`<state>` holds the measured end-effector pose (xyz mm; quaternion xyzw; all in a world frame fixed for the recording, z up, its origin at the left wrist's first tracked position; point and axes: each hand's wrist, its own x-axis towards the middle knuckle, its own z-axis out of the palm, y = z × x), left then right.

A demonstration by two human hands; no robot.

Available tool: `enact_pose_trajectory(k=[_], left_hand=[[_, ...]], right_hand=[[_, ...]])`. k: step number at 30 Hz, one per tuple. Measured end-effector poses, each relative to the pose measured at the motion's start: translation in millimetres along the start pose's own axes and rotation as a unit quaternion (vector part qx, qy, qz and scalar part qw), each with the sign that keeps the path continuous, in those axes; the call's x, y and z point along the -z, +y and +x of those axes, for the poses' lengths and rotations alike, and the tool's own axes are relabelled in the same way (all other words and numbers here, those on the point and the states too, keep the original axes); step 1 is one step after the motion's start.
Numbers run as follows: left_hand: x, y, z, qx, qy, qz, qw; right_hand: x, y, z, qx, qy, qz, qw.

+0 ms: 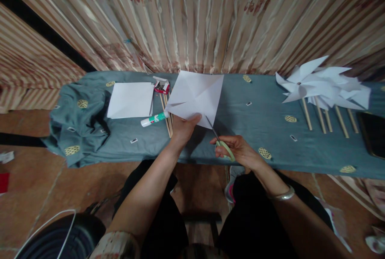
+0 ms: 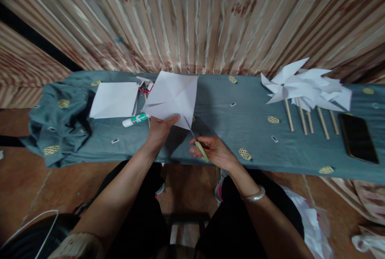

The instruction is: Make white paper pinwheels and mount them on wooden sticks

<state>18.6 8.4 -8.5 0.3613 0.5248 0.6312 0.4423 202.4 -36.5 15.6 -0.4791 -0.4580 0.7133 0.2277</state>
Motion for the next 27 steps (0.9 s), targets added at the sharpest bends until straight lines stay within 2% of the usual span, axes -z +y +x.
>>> enact_pose_trajectory(k=[10,18,27], left_hand=[[-0.5,2.5,0.3,-0.007,-0.006,-0.016,1.000],[-1.5,1.7,-4.8,-0.005,-0.020,0.018,1.000],[-3.5,5.5,-5.5,0.001,-0.018,-0.006,1.000]], right_hand=[[-0.8,2.6,1.9,-0.013,0.008,0.012,1.000],[-0.3,0.7,1.1,0.004,0.005,-0.010,1.000],[-2.8,-3.1,1.2,-0.009,0.010,0.000,1.000]])
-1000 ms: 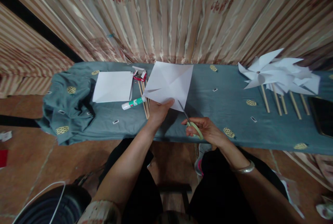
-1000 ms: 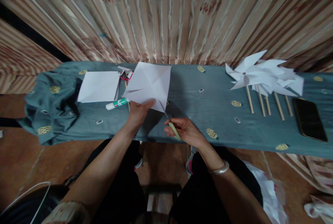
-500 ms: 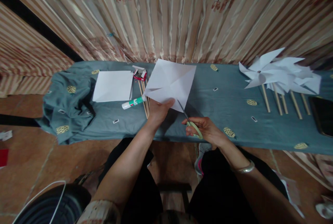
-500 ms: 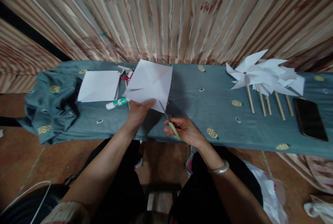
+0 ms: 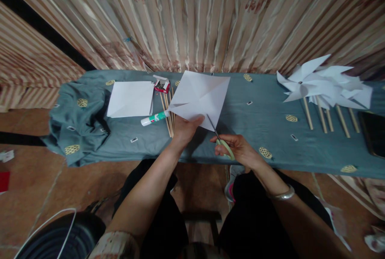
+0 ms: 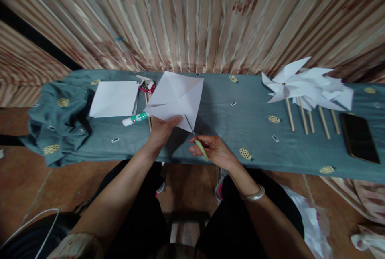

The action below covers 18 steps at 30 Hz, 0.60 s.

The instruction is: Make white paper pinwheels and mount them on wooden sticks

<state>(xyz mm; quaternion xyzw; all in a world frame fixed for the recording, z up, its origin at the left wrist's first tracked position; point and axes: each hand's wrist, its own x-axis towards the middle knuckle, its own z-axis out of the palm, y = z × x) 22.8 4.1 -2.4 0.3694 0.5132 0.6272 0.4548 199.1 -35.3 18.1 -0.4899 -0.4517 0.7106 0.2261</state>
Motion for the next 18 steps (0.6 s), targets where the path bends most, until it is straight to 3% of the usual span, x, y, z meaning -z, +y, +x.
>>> enact_pose_trajectory(k=[18], left_hand=[[3.5,-2.8,-2.7,0.007,-0.022,0.025,0.999]], right_hand=[[-1.3,1.1,1.5,0.014,0.011,-0.002,1.000]])
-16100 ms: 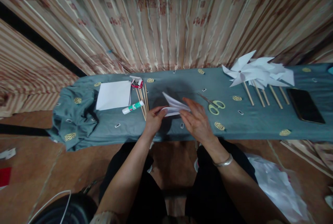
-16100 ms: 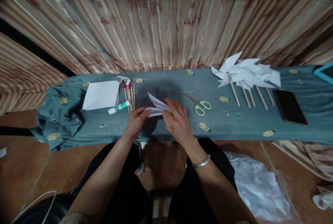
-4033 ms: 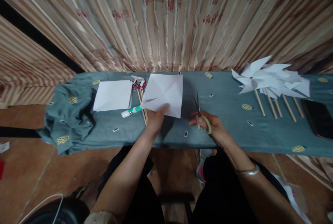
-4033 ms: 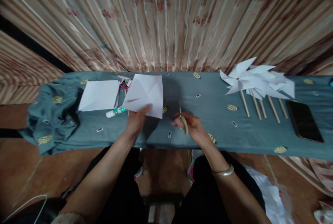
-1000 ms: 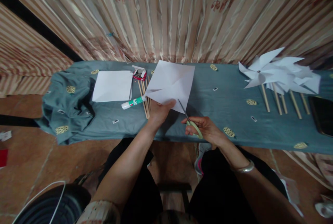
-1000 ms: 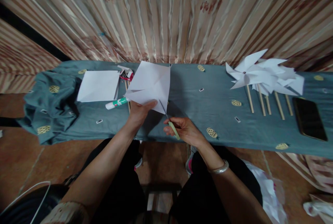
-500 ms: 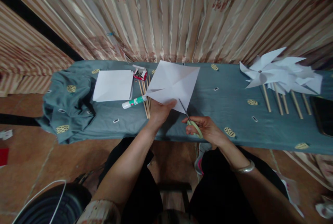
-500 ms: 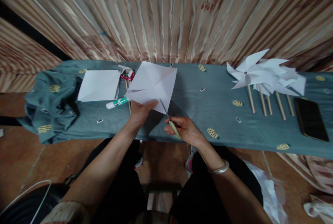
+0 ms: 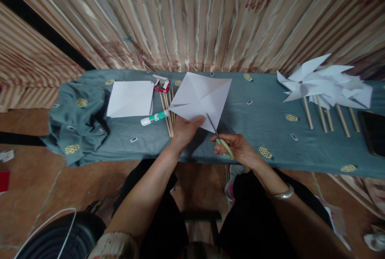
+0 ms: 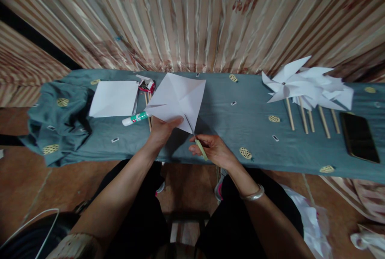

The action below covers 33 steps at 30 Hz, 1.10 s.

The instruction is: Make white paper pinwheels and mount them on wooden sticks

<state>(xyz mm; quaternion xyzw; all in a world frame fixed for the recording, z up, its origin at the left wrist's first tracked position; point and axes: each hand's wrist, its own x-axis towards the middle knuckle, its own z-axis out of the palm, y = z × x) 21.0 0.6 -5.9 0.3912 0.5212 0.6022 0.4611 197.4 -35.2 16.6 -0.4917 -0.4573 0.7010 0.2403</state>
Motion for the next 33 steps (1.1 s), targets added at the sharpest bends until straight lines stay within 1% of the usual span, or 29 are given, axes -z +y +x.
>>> enact_pose_trajectory(k=[6,15,20,29,33], left_hand=[[-3.0,4.7,-1.0,0.008,0.008,-0.005,1.000],[-2.1,1.2,0.3,-0.004,0.006,-0.020,1.000],[-2.5,4.4,-3.1,0.026,-0.006,-0.008,1.000],[-3.7,9.4,-5.0,0.039,0.000,-0.004,0.999],[-3.1,10.7,-6.3,0.035,-0.013,-0.005,0.999]], right_hand=[[0.9,0.8,-0.2,0.004,-0.001,-0.009,1.000],[0.9,5.8,2.1,0.003,0.005,0.000,1.000],[1.0,2.8,0.8,0.011,0.001,-0.006,1.000],[2.3,4.6,1.5,-0.005,0.010,0.003,1.000],[2.6,4.8,1.7,0.000,0.004,0.004,1.000]])
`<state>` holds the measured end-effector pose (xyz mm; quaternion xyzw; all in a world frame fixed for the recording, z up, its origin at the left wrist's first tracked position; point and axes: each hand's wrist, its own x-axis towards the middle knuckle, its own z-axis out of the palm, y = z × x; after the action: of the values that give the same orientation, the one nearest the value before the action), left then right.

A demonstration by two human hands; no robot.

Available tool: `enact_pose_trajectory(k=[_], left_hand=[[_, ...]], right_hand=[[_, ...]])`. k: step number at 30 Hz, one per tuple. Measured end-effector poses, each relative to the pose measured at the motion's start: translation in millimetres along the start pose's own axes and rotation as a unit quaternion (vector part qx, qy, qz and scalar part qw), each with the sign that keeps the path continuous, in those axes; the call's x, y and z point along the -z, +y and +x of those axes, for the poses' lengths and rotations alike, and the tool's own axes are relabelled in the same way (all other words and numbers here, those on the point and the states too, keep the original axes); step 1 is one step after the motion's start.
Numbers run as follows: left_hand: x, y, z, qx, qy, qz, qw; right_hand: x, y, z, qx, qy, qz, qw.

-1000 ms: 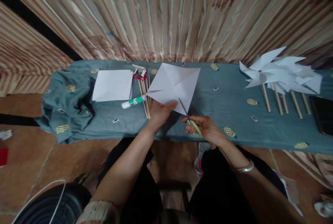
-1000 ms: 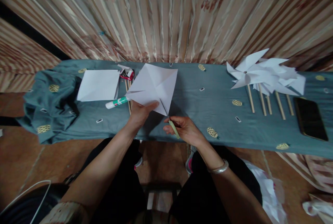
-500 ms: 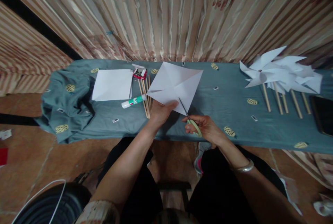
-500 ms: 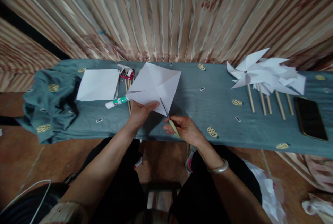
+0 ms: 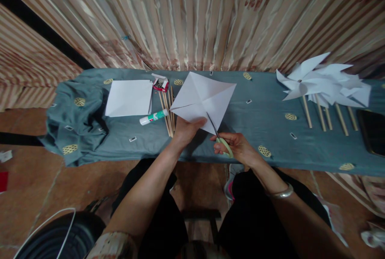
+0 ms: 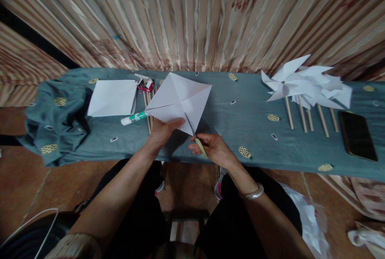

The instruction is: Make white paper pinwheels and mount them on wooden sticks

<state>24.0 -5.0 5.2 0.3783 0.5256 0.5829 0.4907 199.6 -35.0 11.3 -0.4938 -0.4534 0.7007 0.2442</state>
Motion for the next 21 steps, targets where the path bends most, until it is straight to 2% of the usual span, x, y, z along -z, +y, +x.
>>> enact_pose_trajectory(k=[12,21], left_hand=[[-1.1,0.5,-2.9,0.010,-0.006,0.006,1.000],[-3.1,-0.9,-5.3,0.003,0.002,0.022,1.000]], right_hand=[[-0.9,-1.5,0.0,0.016,0.005,-0.013,1.000],[-1.1,-5.1,-2.0,0.002,0.013,-0.006,1.000]])
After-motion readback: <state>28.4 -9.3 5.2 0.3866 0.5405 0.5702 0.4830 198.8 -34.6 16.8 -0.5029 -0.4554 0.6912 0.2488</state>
